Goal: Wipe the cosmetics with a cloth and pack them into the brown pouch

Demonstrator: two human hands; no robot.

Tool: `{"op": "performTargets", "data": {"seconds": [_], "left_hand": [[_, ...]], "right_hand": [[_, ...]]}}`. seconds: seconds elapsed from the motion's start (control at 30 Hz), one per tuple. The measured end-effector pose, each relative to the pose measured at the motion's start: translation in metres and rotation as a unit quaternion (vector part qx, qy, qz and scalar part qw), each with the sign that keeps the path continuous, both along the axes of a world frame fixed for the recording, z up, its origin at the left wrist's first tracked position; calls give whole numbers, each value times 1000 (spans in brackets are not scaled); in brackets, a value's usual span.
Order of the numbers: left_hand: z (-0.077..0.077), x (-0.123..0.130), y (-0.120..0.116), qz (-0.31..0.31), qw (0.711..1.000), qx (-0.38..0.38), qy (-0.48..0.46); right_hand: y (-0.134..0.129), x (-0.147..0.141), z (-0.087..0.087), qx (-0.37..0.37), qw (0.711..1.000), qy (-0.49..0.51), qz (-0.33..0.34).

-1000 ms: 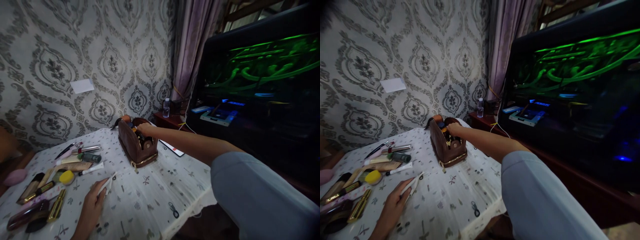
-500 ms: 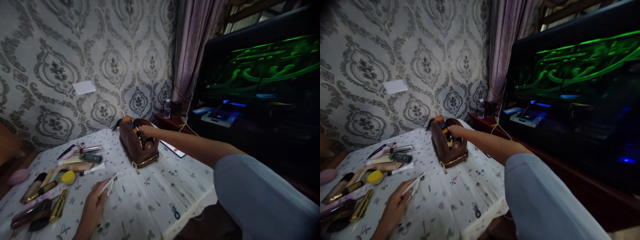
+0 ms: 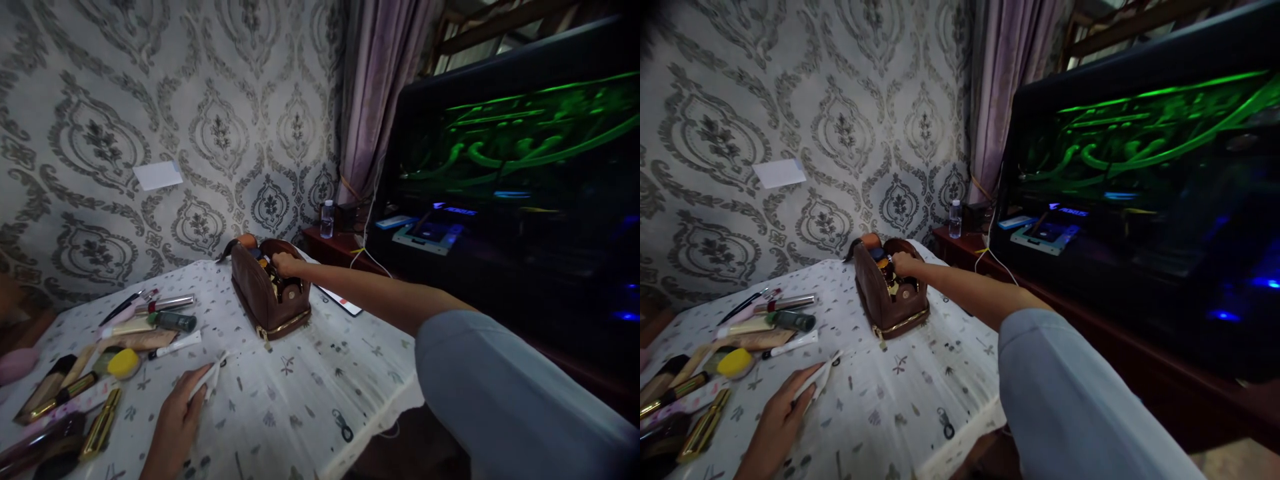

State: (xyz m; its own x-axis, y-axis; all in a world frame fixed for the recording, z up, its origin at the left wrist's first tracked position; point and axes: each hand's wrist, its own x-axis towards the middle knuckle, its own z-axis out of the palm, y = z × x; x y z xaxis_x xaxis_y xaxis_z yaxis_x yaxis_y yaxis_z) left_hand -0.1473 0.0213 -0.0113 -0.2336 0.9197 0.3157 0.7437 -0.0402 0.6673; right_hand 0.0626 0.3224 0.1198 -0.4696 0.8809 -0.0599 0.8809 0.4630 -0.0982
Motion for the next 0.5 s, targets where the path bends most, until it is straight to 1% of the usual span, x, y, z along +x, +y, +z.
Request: {"op": "performTargets", "data": {"seconds": [0.17,0.3,0.5], "left_hand": [[-2,1,-1,16,1000,-12,-3],[-3,1,0,18,1000,-8,0],[-5,-3,0,6,1000,9,22]], "right_hand": [[-2,-3,6,-15,999,-50,17],[0,-5,11,-13,997,-66,37],[7,-7,7,9,997,-66,46]]}}
